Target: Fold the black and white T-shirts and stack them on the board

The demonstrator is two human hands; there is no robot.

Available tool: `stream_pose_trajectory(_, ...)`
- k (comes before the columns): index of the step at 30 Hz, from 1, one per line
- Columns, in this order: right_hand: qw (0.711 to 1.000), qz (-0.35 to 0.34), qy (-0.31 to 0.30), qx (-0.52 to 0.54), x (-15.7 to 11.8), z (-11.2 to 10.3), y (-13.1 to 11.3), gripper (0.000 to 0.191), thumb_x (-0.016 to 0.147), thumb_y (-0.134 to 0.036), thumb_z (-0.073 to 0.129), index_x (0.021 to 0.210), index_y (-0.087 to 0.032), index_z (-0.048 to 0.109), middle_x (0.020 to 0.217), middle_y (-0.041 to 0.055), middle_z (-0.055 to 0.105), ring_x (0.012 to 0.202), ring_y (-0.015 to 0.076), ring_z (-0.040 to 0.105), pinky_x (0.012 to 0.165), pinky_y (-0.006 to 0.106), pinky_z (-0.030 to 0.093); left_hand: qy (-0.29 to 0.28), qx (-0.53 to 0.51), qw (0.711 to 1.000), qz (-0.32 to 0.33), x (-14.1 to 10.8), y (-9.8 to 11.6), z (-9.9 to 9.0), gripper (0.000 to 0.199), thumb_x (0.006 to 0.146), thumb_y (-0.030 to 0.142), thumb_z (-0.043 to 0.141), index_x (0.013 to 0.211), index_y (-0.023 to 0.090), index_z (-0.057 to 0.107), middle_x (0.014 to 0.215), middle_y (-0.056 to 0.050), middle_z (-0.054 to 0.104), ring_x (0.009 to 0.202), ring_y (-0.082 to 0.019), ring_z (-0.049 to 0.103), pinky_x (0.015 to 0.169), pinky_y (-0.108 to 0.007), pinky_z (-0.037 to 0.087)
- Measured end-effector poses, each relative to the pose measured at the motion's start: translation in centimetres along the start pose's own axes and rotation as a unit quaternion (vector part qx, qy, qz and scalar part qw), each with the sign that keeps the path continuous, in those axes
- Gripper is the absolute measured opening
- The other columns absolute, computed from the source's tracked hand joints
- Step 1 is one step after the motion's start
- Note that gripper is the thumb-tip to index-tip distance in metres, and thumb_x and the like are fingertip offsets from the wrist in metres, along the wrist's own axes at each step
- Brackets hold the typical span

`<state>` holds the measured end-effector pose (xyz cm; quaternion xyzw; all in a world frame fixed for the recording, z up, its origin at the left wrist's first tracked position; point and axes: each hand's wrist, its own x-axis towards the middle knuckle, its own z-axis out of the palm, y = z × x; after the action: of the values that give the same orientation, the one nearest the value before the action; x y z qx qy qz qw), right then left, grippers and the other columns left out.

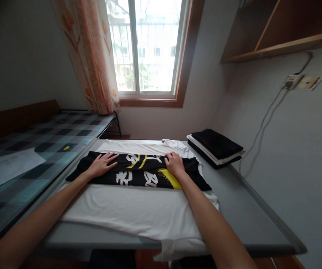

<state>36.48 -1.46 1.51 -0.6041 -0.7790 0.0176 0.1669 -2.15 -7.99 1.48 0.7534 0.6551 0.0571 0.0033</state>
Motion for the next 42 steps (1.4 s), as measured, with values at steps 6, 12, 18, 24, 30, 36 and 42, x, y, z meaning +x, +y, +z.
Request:
stream_pose_trajectory(6,0.991,0.068,-0.026,-0.116,-3.3,-1.6,7.9,0.046,0.096,-0.031,0.029,0.138,-0.024,0.049,0.145,0.0058,0.046,0.130,0.0227,0.040,0.107,0.040,0.028,-0.009,0.021,0.999,-0.042,0.7,-2.9,-0.1,0.059,0.095,0.055,0.027,0.148,0.031,0.033,0.156,-0.001,0.029,0.144,-0.023,0.023,0.116,-0.047,0.015)
stream_pose_trajectory(12,0.985,0.122,-0.008,-0.124,-3.6,-2.8,9.6,0.042,0.095,-0.031,0.034,0.129,-0.023,0.057,0.135,0.0092,0.054,0.121,0.0274,0.046,0.098,0.043,0.036,-0.006,0.037,0.995,-0.095,1.1,-5.5,-0.3,0.052,0.097,0.043,0.025,0.145,0.029,0.038,0.154,-0.002,0.034,0.142,-0.023,0.029,0.114,-0.052,0.019)
stream_pose_trajectory(18,0.975,0.192,0.029,-0.109,-1.6,-3.4,8.7,0.031,0.089,-0.030,0.046,0.113,-0.023,0.065,0.121,0.0122,0.057,0.112,0.0303,0.048,0.090,0.043,0.038,0.002,0.061,0.989,-0.135,0.2,-5.4,-0.1,0.053,0.097,0.040,0.022,0.146,0.026,0.036,0.155,-0.004,0.032,0.141,-0.022,0.030,0.112,-0.053,0.024)
stream_pose_trajectory(24,0.975,0.151,0.057,-0.152,0.2,-3.4,7.6,0.039,0.091,-0.014,0.035,0.110,-0.020,0.068,0.118,0.0141,0.060,0.110,0.0289,0.050,0.090,0.043,0.037,0.023,0.077,0.982,-0.172,-1.3,-4.7,0.4,0.053,0.096,0.039,0.023,0.145,0.025,0.039,0.153,-0.006,0.035,0.140,-0.025,0.032,0.112,-0.056,0.021)
stream_pose_trajectory(30,0.995,-0.018,0.014,-0.098,0.3,-1.6,2.8,0.048,0.097,-0.036,0.029,0.136,-0.021,0.053,0.147,0.0087,0.044,0.134,0.0236,0.036,0.109,0.040,0.025,0.006,0.100,0.985,-0.142,-0.9,-5.3,0.3,0.055,0.096,0.039,0.023,0.146,0.019,0.038,0.154,-0.007,0.033,0.140,-0.026,0.031,0.115,-0.054,0.016)
stream_pose_trajectory(36,0.989,0.028,-0.113,-0.093,-1.4,-0.6,3.1,0.072,0.093,-0.063,0.016,0.151,-0.022,0.030,0.157,0.0067,0.025,0.144,0.0233,0.020,0.115,0.045,0.016,-0.015,0.088,0.988,-0.128,-0.7,-5.6,0.0,0.057,0.096,0.040,0.023,0.148,0.018,0.033,0.155,-0.007,0.031,0.142,-0.025,0.028,0.113,-0.049,0.021)
stream_pose_trajectory(42,0.987,0.092,-0.092,-0.099,-2.2,-1.2,5.3,0.072,0.094,-0.061,0.014,0.150,-0.019,0.031,0.158,0.0071,0.023,0.144,0.0244,0.018,0.115,0.051,0.016,0.024,0.116,0.986,-0.114,-0.5,-6.3,-1.3,0.053,0.092,0.047,0.034,0.134,0.020,0.053,0.138,-0.014,0.053,0.128,-0.030,0.045,0.107,-0.050,0.028)
